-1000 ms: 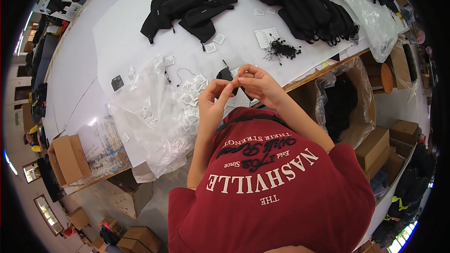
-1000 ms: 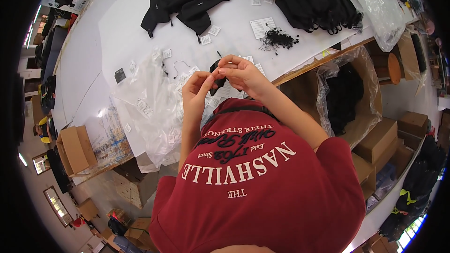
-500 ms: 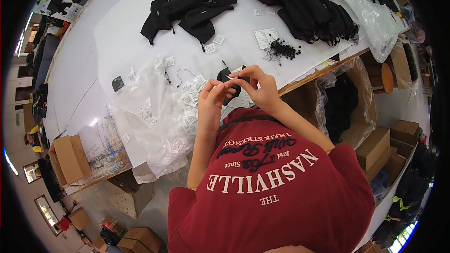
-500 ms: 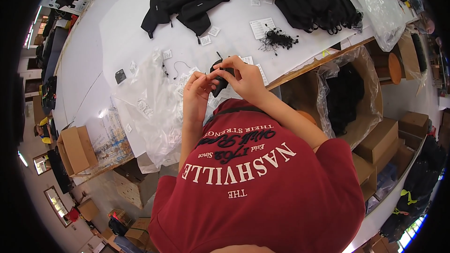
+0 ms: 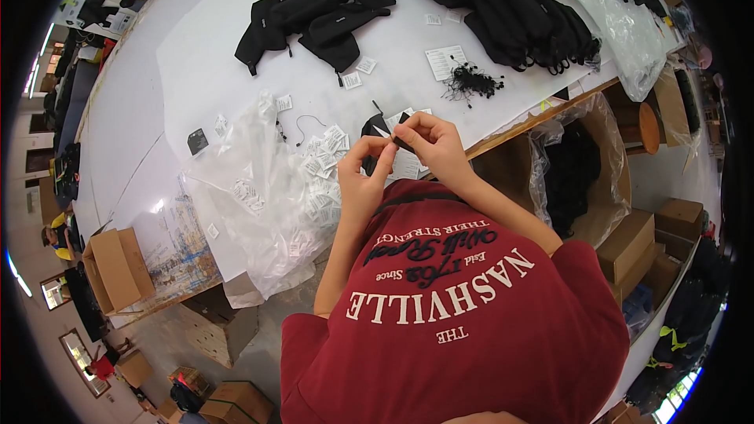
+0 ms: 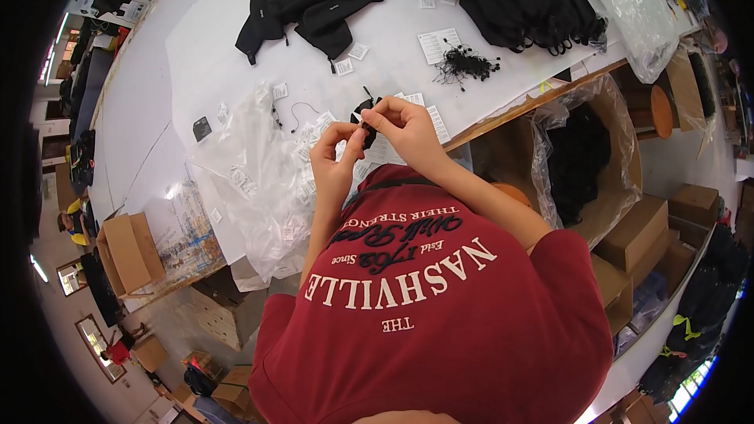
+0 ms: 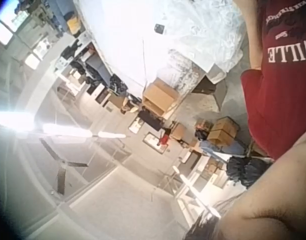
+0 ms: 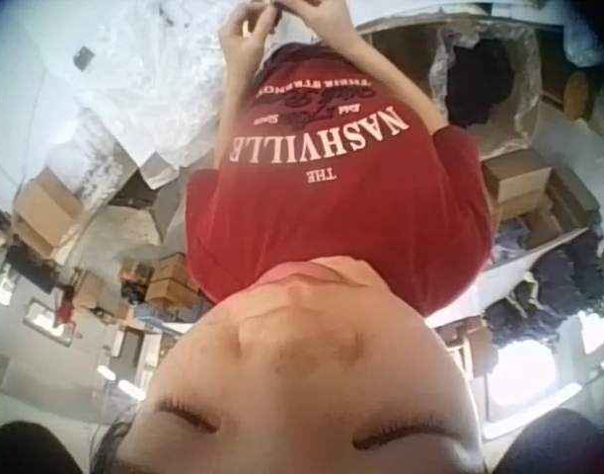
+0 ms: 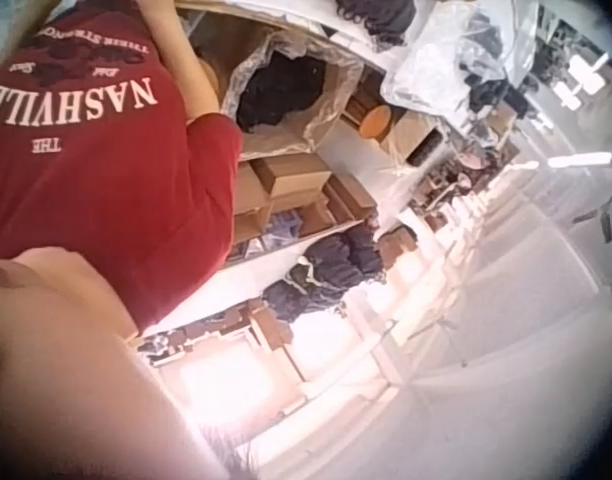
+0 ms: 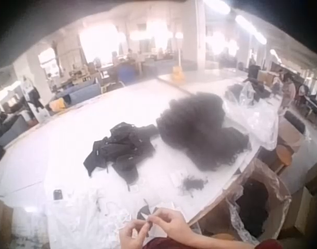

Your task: Inserting small white cards into black fabric pouches at a warehouse workbench.

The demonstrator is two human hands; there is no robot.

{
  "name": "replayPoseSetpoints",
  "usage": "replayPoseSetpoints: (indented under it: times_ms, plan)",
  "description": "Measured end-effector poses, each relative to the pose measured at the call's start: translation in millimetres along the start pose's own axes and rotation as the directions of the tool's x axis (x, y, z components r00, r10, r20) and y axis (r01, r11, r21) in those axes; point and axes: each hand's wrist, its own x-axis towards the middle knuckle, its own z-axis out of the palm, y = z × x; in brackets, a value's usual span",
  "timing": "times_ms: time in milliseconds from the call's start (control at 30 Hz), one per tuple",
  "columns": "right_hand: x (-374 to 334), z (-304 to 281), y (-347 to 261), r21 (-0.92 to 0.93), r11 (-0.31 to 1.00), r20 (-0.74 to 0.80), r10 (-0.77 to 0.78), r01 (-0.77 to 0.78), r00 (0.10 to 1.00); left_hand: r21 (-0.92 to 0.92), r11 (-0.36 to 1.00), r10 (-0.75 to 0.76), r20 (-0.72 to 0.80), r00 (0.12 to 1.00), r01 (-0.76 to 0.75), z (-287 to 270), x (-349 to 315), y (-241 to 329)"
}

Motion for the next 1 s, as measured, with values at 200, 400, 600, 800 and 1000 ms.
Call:
replayPoseSetpoints:
  times_ms: [200,400,600,800,1000]
  plan:
    - [1,0,1,-0.016,0.999,-0.015,0.041,-0.041,0.999,0.047,0.998,0.032,-0.004,0.999,-0.031,0,0,-2]
    - [2,0,6,-0.036,0.999,-0.014,0.024,-0.025,1.0,0.049,0.999,0.009,-0.012,1.0,-0.008,0,-1,-3]
    - [3,-1,5,-0.02,0.999,-0.041,0.041,-0.042,0.998,0.039,0.999,-0.012,-0.015,1.0,0.013,1,0,-3]
    - [4,-1,14,-0.073,0.997,-0.063,-0.02,0.016,0.998,0.064,0.998,-0.012,-0.018,1.0,0.013,0,1,-3]
    - [4,-3,13,-0.382,0.917,-0.064,-0.147,0.112,0.987,0.158,0.987,0.036,0.002,0.999,-0.036,0,1,-8]
